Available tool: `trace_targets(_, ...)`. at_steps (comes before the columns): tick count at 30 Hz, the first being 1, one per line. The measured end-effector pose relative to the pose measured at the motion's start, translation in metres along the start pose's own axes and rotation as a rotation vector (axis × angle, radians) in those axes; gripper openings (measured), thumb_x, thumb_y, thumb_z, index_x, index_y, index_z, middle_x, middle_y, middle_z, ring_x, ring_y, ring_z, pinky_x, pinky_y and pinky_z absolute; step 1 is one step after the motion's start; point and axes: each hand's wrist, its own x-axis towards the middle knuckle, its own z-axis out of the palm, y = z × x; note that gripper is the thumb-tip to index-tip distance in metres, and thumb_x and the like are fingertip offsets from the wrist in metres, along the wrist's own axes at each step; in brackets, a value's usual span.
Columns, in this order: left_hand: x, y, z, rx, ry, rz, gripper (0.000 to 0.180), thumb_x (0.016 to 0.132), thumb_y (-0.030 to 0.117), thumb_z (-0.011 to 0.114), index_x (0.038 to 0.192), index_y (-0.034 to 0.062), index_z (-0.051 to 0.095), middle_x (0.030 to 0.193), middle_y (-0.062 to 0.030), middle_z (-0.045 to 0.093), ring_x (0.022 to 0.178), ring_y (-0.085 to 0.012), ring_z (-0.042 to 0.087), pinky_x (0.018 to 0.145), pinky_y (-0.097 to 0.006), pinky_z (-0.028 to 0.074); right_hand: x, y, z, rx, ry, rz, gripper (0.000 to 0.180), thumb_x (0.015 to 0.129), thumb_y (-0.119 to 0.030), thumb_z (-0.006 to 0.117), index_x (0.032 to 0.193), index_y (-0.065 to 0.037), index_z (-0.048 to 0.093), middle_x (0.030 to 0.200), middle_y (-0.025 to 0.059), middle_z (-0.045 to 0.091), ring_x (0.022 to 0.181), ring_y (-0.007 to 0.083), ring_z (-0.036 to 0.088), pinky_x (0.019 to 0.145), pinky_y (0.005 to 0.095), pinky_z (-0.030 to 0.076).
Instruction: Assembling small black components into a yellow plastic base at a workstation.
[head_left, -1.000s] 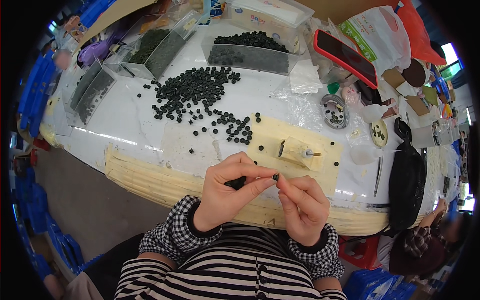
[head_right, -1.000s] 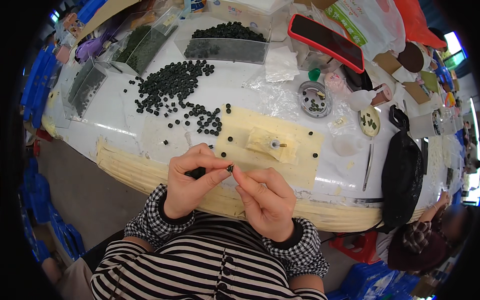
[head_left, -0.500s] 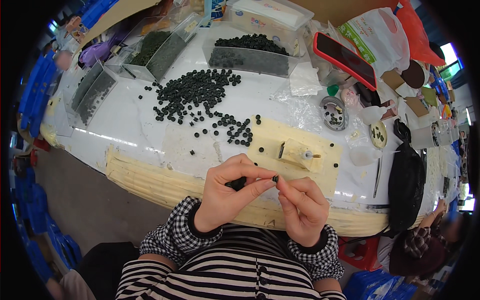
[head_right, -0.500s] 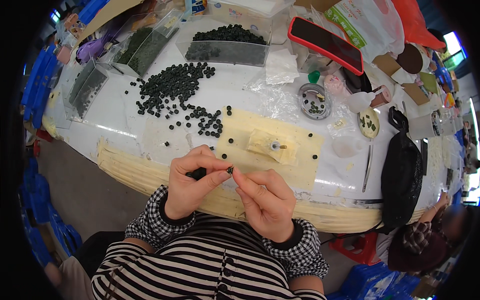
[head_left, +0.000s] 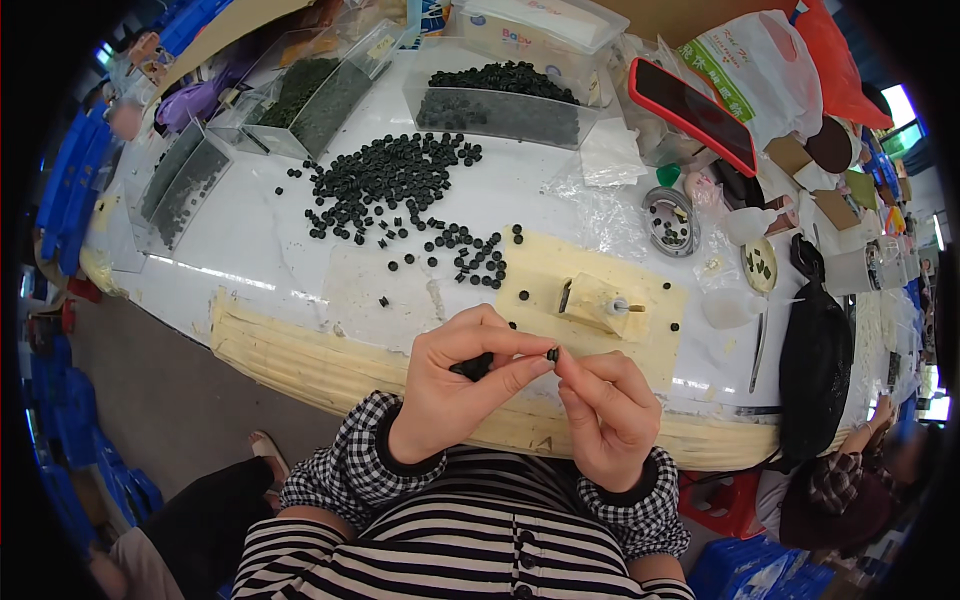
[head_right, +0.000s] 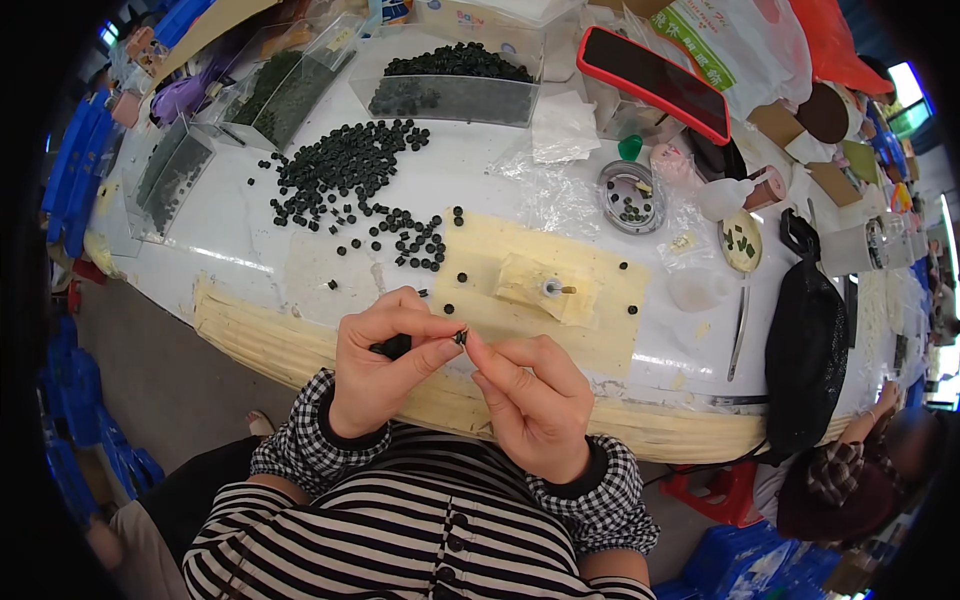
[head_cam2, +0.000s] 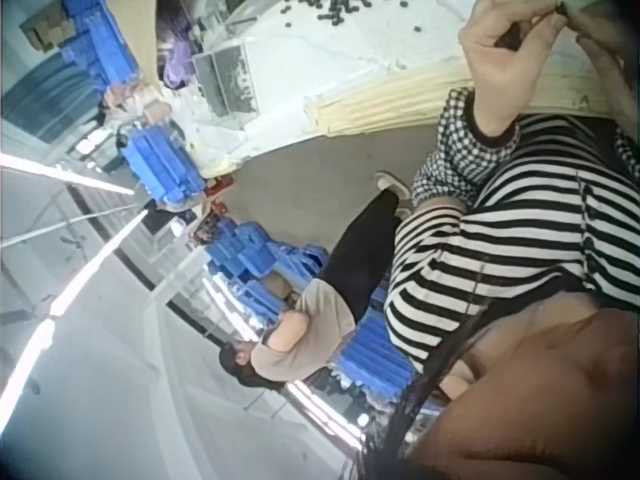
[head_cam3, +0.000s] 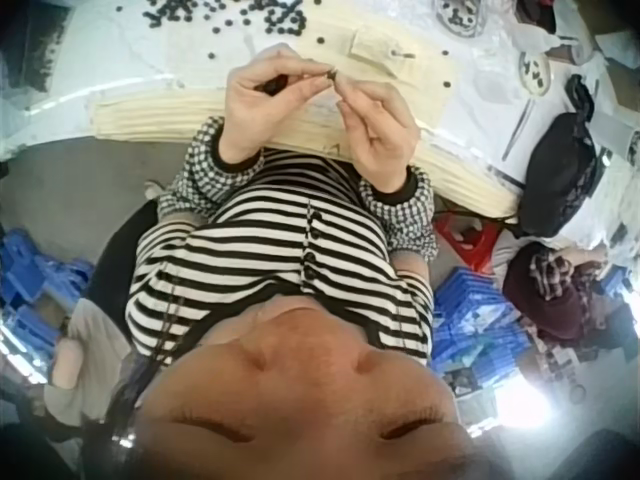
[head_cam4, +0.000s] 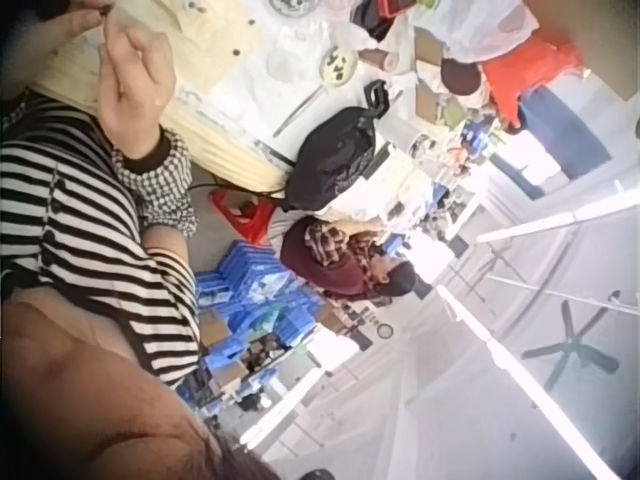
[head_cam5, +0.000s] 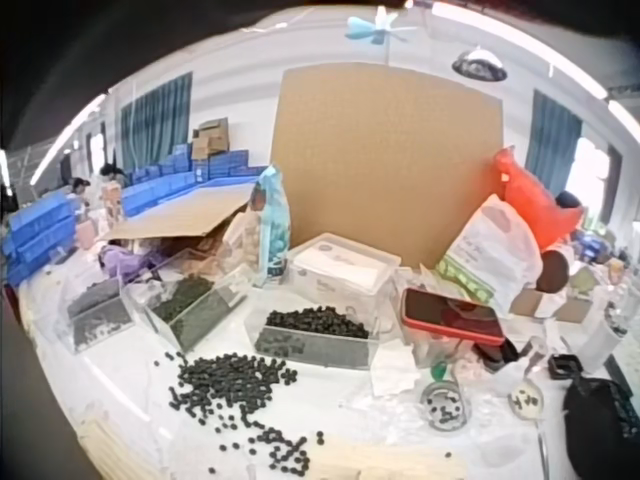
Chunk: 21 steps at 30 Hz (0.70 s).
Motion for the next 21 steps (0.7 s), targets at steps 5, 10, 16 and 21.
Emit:
trace_targets(5, 0.0009, -0.0008, -0.0004, 0.009, -0.002, 0.001, 0.02, 0.078, -0.003, 0.072, 0.097, 0.0029, 0.072, 0.074, 0.0003, 0.054, 0.065, -0.0055, 0.047, 0.059, -0.019, 0.038, 0.0004, 0.0008, -0.0003, 0.0, -0.003, -0.004, 0.036, 0.075, 0.006, 0.07, 0.11, -0.002, 0.069, 0.084, 0.0077, 0.062, 0.068, 0.0174, 0.056, 0.058, 0.0254, 0.045)
trace_targets(10, 0.0005, 0.0019, -0.0008, 0.007, -0.002, -0.039, 0.019, 0.077, -0.005, 0.072, 0.095, 0.0012, 0.071, 0.072, -0.0012, 0.054, 0.067, -0.008, 0.048, 0.061, -0.021, 0.039, -0.0006, 0.002, 0.0006, 0.01, 0.002, -0.012, 0.037, 0.074, 0.006, 0.07, 0.11, -0.002, 0.069, 0.084, 0.0075, 0.062, 0.068, 0.0174, 0.055, 0.057, 0.0256, 0.045)
trace_targets(16, -0.0004, -0.0018, -0.0015, 0.003, -0.005, -0.013, 0.019, 0.077, -0.004, 0.072, 0.095, 0.0024, 0.072, 0.074, -0.0006, 0.055, 0.066, -0.0065, 0.048, 0.059, -0.02, 0.039, -0.0003, 0.0009, 0.0004, -0.004, -0.021, -0.02, 0.037, 0.074, 0.006, 0.071, 0.111, -0.002, 0.068, 0.084, 0.0074, 0.062, 0.067, 0.0172, 0.055, 0.057, 0.0256, 0.044)
trace_targets(21, 0.0002, -0.0013, -0.0006, 0.009, -0.01, 0.006, 0.019, 0.077, -0.004, 0.073, 0.095, 0.0028, 0.073, 0.075, -0.0002, 0.055, 0.066, -0.0059, 0.048, 0.059, -0.019, 0.039, -0.0019, 0.0017, -0.0013, 0.032, -0.031, -0.004, 0.037, 0.074, 0.006, 0.071, 0.111, -0.002, 0.068, 0.085, 0.0072, 0.062, 0.066, 0.0168, 0.054, 0.057, 0.0256, 0.044)
